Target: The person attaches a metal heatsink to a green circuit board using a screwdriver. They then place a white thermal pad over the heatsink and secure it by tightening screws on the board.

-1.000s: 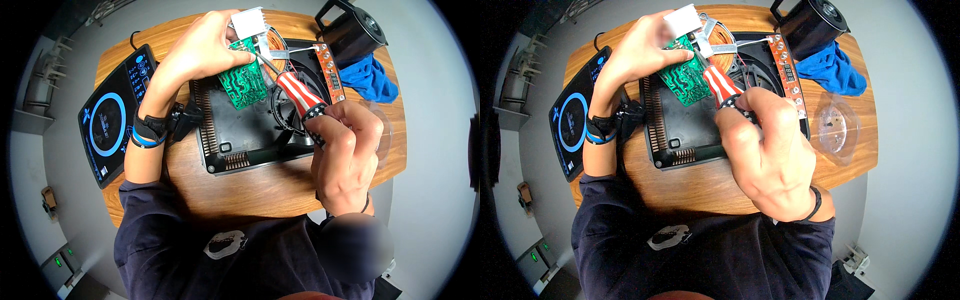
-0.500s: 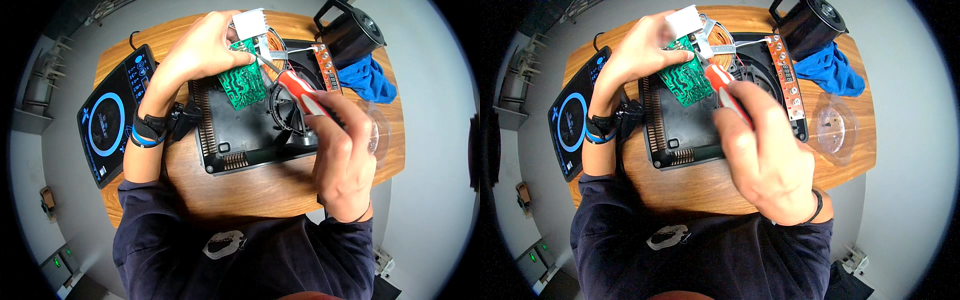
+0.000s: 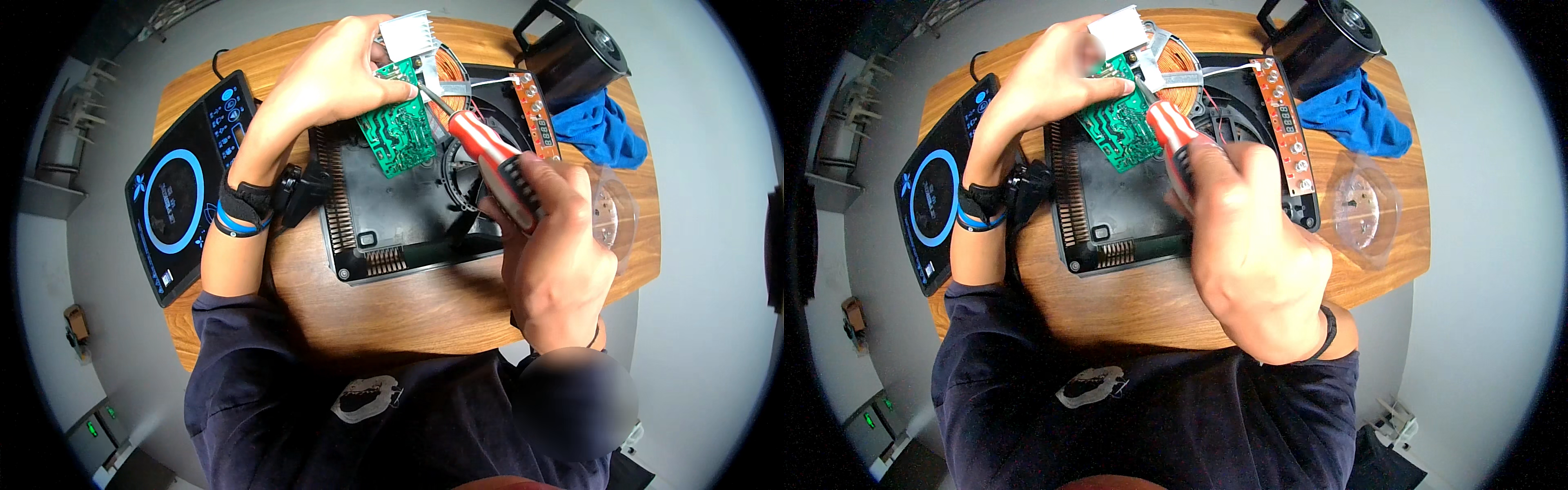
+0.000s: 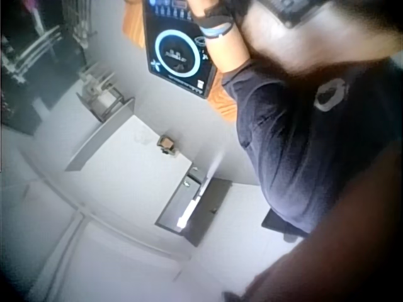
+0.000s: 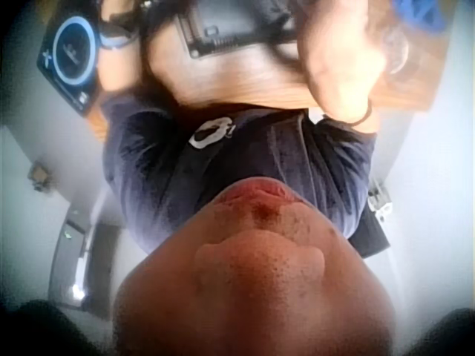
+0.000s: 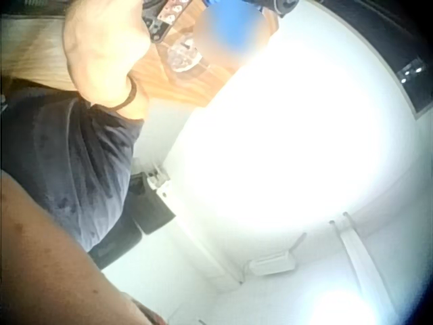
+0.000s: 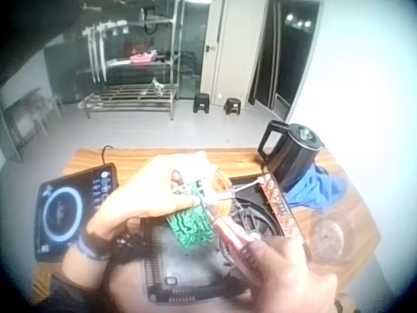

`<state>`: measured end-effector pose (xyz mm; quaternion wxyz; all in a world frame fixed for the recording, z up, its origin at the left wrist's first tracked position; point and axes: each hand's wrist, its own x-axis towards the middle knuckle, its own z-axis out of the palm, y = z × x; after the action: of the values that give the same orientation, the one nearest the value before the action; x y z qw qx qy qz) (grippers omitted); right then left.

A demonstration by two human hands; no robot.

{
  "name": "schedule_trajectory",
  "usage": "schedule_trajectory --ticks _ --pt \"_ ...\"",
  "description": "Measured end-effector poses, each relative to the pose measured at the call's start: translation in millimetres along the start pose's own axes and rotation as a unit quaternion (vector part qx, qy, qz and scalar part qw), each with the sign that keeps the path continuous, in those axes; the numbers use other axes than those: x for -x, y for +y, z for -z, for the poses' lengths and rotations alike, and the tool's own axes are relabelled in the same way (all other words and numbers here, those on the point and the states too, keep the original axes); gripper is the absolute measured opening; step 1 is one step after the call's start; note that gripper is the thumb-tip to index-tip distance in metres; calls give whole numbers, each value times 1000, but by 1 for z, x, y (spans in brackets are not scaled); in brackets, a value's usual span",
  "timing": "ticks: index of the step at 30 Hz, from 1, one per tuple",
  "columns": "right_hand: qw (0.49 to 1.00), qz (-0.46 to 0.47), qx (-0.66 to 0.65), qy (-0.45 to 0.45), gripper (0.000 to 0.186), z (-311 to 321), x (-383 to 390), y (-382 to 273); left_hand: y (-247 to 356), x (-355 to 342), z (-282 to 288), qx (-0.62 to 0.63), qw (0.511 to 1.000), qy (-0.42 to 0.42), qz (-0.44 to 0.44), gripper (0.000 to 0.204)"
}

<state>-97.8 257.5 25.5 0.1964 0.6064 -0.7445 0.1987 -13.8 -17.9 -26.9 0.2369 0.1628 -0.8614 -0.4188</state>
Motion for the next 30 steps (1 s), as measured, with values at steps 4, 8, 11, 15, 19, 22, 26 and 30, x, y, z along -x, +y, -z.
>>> schedule_trajectory --ticks 4,8,11,15,19,22,26,30 --pt "999 -17 39 -12 57 3 4 -3 -1 -1 0 8 1000 -4 13 51" --pt "996 63 -6 55 46 -11 4 8 0 0 0 -5 1000 3 16 51" --pt "996 58 -11 59 38 -8 3 9 0 0 0 3 1000 -4 0 51" --pt "997 -1 52 50 46 -5 8 12 3 0 1 -2 1000 -16 17 53" --pt "998 -14 55 35 57 -2 11 19 5 1 1 -1 1000 -13 21 52" --pt "999 -31 -35 7 53 0 8 17 9 1 2 -18 999 -27 32 59" --pt "994 60 -28 91 51 -16 9 24 13 2 2 -35 998 -41 33 65" --pt "998 -32 49 19 48 4 2 7 11 2 3 -25 998 -44 36 65"
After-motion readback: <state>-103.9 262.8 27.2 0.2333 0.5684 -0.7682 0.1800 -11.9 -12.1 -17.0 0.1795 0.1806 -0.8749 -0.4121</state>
